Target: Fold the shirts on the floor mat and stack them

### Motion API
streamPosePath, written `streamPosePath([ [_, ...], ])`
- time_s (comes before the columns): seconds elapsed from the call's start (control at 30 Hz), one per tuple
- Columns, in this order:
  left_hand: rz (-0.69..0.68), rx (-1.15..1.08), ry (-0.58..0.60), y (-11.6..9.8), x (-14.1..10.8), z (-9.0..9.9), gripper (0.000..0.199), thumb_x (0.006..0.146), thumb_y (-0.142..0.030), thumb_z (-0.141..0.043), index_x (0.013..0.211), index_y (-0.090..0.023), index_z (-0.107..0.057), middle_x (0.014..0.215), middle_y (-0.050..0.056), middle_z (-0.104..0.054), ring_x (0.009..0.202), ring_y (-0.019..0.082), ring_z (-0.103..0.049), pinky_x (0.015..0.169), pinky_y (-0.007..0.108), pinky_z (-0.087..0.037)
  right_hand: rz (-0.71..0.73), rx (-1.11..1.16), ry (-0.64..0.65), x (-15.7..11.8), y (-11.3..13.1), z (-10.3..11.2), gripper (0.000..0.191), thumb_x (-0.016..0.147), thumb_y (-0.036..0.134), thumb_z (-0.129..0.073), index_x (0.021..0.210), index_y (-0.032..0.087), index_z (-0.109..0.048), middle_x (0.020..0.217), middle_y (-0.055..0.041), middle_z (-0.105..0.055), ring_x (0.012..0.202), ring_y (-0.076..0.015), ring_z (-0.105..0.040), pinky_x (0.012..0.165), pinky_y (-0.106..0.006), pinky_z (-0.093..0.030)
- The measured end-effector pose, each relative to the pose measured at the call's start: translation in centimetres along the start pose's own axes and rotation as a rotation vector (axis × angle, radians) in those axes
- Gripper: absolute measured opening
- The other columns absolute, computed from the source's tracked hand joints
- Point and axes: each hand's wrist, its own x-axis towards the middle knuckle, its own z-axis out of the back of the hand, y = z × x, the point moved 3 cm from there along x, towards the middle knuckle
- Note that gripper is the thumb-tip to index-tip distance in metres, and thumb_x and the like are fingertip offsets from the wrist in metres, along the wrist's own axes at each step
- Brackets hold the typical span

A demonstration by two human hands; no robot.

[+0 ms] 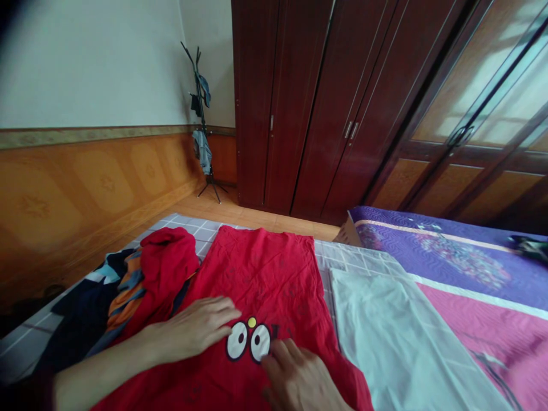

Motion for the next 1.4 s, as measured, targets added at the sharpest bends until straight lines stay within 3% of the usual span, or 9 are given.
streamPosePath([
  [0.17,0.316,0.087,0.007,8.3,7.0,-2.7,0.061,0.091,-0.05,-0.043,0.145,-0.024,-0.032,0.155,0.007,-0.021,0.143,0.026,-0.012,0.115,0.045,-0.012,-0.12,-0.012,0.224,8.6,-7.2,-2.5,0.059,0.089,0.047,-0.049,0.14,0.018,-0.042,0.147,-0.012,-0.036,0.136,-0.031,-0.03,0.109,-0.049,-0.028],
  [0.3,0.718,0.144,-0.073,15.5,6.3,-1.3,0.068,0.091,-0.045,-0.037,0.145,-0.004,-0.028,0.151,0.024,-0.019,0.14,0.039,-0.014,0.108,0.056,-0.022,-0.648,-0.248,0.106,8.3,-17.8,-2.0,0.059,0.093,0.045,-0.042,0.138,0.007,-0.043,0.144,-0.0222,-0.036,0.133,-0.0375,-0.033,0.105,-0.052,-0.029],
  [0.37,0.711,0.151,-0.096,16.1,7.2,-0.6,0.067,0.092,-0.044,-0.035,0.144,-0.004,-0.029,0.15,0.025,-0.022,0.139,0.04,-0.018,0.106,0.057,-0.024,-0.697,-0.294,0.031,8.7,-18.9,-2.3,0.061,0.091,0.046,-0.043,0.137,0.006,-0.044,0.143,-0.0245,-0.037,0.131,-0.039,-0.035,0.103,-0.052,-0.031],
  [0.57,0.485,0.153,-0.139,14.9,14.1,-2.3,0.062,0.088,-0.057,-0.039,0.143,-0.028,-0.036,0.151,0.004,-0.031,0.14,0.028,-0.023,0.112,0.05,-0.018,-0.219,-0.099,0.089,14.7,-15.4,-5.4,0.063,0.088,0.06,-0.041,0.143,0.03,-0.037,0.152,-0.0039,-0.029,0.139,-0.0269,-0.023,0.112,-0.044,-0.02],
  [0.77,0.679,0.208,-0.334,20.7,14.1,-1.9,0.055,0.095,-0.044,-0.031,0.14,-0.012,-0.04,0.148,0.017,-0.034,0.138,0.033,-0.026,0.108,0.057,-0.021,-0.842,-0.246,-0.039,15.4,-26.5,-2.2,0.059,0.095,0.043,-0.027,0.141,0.007,-0.036,0.145,-0.024,-0.033,0.134,-0.0395,-0.028,0.1,-0.061,-0.025],
  [0.87,0.67,0.216,-0.372,21.9,14.0,-1.7,0.052,0.096,-0.041,-0.032,0.139,-0.014,-0.042,0.148,0.014,-0.036,0.138,0.03,-0.026,0.11,0.052,-0.022,-0.776,-0.254,-0.077,17.8,-24.4,-3.6,0.063,0.093,0.045,-0.034,0.143,0.008,-0.032,0.15,-0.0217,-0.025,0.137,-0.0382,-0.021,0.106,-0.055,-0.021],
  [1.0,0.642,0.206,-0.369,22.4,14.0,-2.1,0.049,0.094,-0.044,-0.038,0.137,-0.021,-0.046,0.147,0.007,-0.039,0.138,0.026,-0.028,0.111,0.047,-0.023,-0.232,-0.055,0.037,24.0,-17.6,-6.8,0.059,0.09,0.055,-0.04,0.143,0.027,-0.037,0.152,-0.004,-0.029,0.14,-0.0264,-0.021,0.112,-0.043,-0.017],
  [1.2,0.906,0.191,-0.515,24.0,12.2,-0.8,0.044,0.092,-0.034,-0.043,0.127,-0.008,-0.051,0.132,0.021,-0.05,0.123,0.034,-0.045,0.099,0.049,-0.035,-0.506,-0.099,-0.049,29.4,-18.9,-5.8,0.06,0.095,0.042,-0.031,0.14,0.003,-0.036,0.148,-0.0258,-0.027,0.136,-0.0396,-0.023,0.105,-0.061,-0.018],
  [1.4,0.994,0.117,-0.637,24.9,11.5,0.3,0.018,0.091,-0.027,-0.046,0.098,-0.017,-0.06,0.096,0.009,-0.066,0.096,0.024,-0.061,0.082,0.034,-0.045,-0.183,-0.027,-0.014,32.1,-12.0,-9.3,0.058,0.095,0.046,-0.034,0.143,0.014,-0.036,0.152,-0.0154,-0.025,0.139,-0.0327,-0.02,0.111,-0.05,-0.015],
])
